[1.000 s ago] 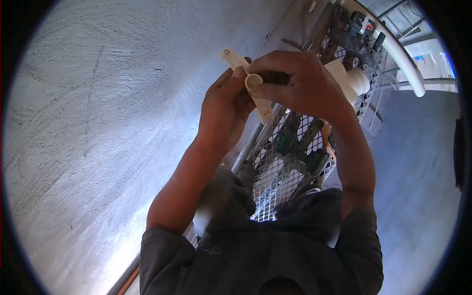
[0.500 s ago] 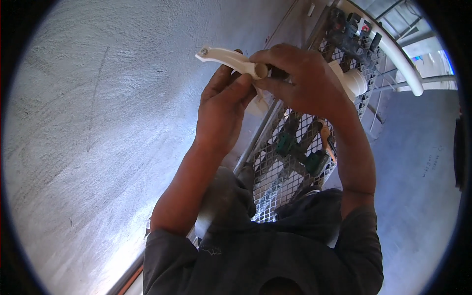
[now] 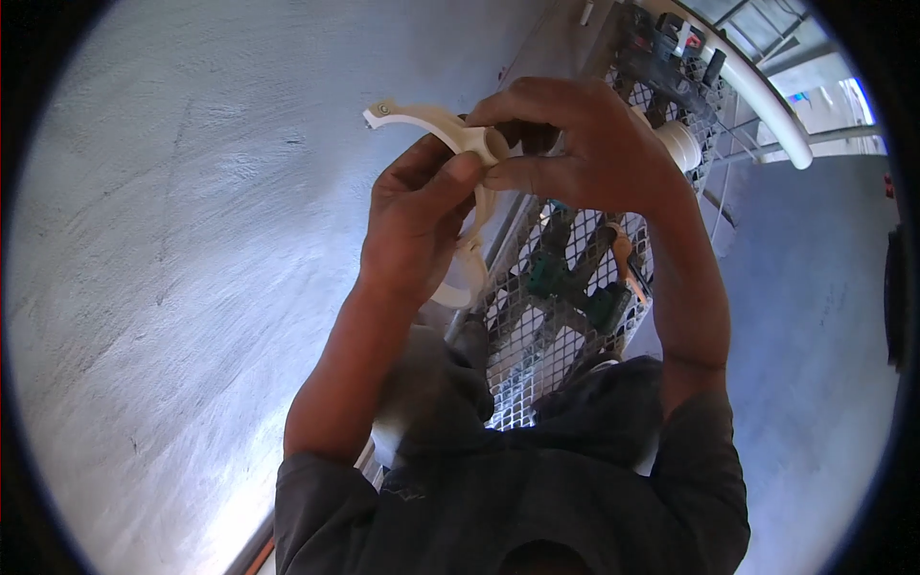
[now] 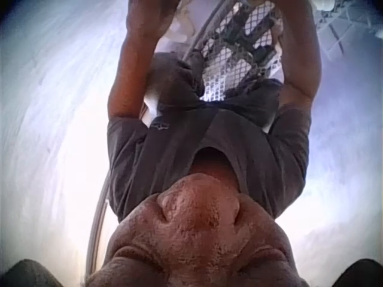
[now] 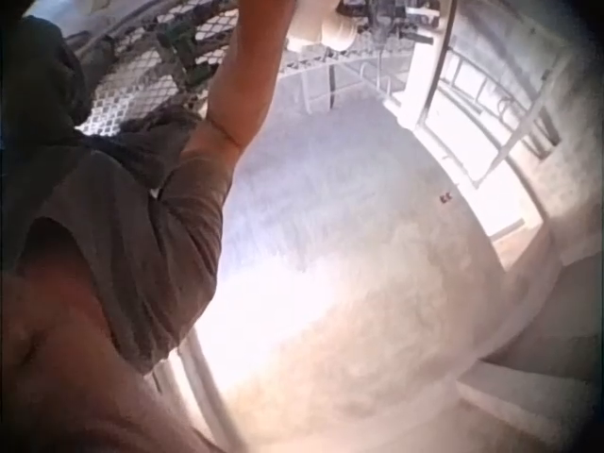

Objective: The recorder is measuring, cutting, and preparing PVC pipes and fixtures for installation in a renovation setting.

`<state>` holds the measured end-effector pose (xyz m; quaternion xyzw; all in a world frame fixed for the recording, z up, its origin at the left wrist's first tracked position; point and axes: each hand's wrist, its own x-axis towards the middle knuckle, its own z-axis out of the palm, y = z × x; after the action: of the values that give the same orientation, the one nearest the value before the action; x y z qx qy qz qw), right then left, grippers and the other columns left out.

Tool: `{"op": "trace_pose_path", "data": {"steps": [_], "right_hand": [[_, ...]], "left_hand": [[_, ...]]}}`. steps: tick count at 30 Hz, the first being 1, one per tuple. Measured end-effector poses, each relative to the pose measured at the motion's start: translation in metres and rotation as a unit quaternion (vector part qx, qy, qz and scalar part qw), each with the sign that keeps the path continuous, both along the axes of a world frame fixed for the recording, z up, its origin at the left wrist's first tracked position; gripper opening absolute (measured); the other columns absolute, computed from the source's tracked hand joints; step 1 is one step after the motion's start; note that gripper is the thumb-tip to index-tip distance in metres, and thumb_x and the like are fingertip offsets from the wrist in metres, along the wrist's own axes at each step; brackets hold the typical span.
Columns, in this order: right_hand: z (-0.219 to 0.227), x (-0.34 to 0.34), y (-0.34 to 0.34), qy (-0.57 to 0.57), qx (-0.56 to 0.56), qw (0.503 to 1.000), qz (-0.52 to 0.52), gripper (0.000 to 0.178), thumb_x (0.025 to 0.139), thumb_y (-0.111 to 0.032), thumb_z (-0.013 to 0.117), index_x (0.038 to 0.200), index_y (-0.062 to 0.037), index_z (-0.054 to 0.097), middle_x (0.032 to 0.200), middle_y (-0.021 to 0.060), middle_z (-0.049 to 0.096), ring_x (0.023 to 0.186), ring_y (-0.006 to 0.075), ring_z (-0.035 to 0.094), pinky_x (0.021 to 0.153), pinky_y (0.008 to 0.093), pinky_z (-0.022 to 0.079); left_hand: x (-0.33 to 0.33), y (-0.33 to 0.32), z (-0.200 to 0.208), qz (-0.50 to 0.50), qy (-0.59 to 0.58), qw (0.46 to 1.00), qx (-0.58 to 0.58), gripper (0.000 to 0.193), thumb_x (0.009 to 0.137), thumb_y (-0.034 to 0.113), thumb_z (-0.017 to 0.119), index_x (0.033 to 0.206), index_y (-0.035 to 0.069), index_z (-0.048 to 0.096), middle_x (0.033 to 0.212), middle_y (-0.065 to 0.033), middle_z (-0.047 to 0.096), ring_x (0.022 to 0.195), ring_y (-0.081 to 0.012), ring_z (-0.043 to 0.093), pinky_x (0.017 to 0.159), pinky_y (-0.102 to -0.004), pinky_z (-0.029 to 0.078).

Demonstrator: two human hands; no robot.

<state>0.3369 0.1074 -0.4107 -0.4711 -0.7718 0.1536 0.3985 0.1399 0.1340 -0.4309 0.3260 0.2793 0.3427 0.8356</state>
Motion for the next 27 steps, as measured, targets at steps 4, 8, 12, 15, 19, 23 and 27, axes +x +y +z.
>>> {"op": "trace_pose_path", "data": {"steps": [4,8,12,15,19,23,27], "right_hand": [[-0.003,0.012,-0.001,0.037,-0.043,0.998,0.042,0.041,0.073,-0.03,0.079,0.104,-0.0058,0.067,0.088,0.0086,0.068,0.069,0.0188,0.065,0.062,0.0305,0.05],[0.011,0.028,-0.006,0.019,-0.098,0.995,0.007,0.046,0.073,-0.03,0.078,0.109,-0.0039,0.065,0.086,0.0122,0.067,0.071,0.0198,0.065,0.065,0.0317,0.051],[0.032,0.055,-0.015,0.085,-0.179,0.979,-0.056,0.052,0.075,-0.032,0.081,0.114,-0.0029,0.063,0.091,0.0089,0.067,0.078,0.0177,0.064,0.067,0.0304,0.054],[0.031,0.064,-0.016,0.11,-0.16,0.979,-0.068,0.05,0.077,-0.029,0.08,0.112,0.0024,0.062,0.088,0.0112,0.066,0.075,0.0168,0.064,0.064,0.0284,0.053],[0.027,0.059,-0.013,0.116,-0.111,0.985,-0.056,0.05,0.077,-0.029,0.079,0.11,0.0037,0.063,0.085,0.0115,0.066,0.073,0.0161,0.063,0.063,0.0273,0.052],[0.03,0.044,-0.007,0.061,-0.192,0.978,-0.049,0.047,0.077,-0.027,0.078,0.109,0.004,0.063,0.085,0.0116,0.066,0.073,0.0165,0.063,0.062,0.0281,0.051],[0.031,0.044,-0.007,0.035,-0.196,0.979,-0.044,0.046,0.078,-0.025,0.077,0.11,0.0038,0.063,0.085,0.0121,0.066,0.073,0.0181,0.063,0.062,0.0297,0.05]], "left_hand": [[0.003,-0.003,-0.002,-0.03,0.029,0.998,0.055,0.043,0.091,0.016,0.061,0.129,0.0,0.049,0.118,-0.0095,0.059,0.111,-0.0204,0.056,0.097,-0.0368,0.043],[0.003,-0.002,-0.005,-0.017,0.039,0.997,0.058,0.041,0.088,0.012,0.065,0.124,-0.001,0.052,0.113,-0.0104,0.061,0.107,-0.0206,0.058,0.096,-0.0349,0.044],[0.004,-0.003,-0.002,-0.013,0.034,0.999,0.036,0.036,0.087,0.006,0.065,0.12,-0.003,0.054,0.108,-0.011,0.063,0.102,-0.0195,0.061,0.093,-0.0334,0.046],[0.006,-0.004,-0.005,-0.026,0.031,0.999,0.035,0.036,0.087,0.007,0.065,0.12,-0.002,0.054,0.107,-0.0114,0.063,0.102,-0.0197,0.061,0.092,-0.0337,0.047],[0.008,-0.007,-0.007,-0.051,0.055,0.995,0.067,0.041,0.089,0.014,0.063,0.125,0.0,0.049,0.117,-0.0145,0.06,0.112,-0.0303,0.058,0.097,-0.041,0.047],[0.006,-0.009,-0.005,-0.045,0.087,0.993,0.061,0.041,0.09,0.012,0.062,0.126,0.0,0.048,0.118,-0.0165,0.06,0.113,-0.0311,0.058,0.099,-0.0421,0.045],[0.006,-0.011,-0.001,-0.042,0.087,0.994,0.059,0.041,0.09,0.012,0.061,0.126,-0.002,0.048,0.118,-0.0172,0.059,0.112,-0.031,0.058,0.101,-0.0426,0.044]]}}
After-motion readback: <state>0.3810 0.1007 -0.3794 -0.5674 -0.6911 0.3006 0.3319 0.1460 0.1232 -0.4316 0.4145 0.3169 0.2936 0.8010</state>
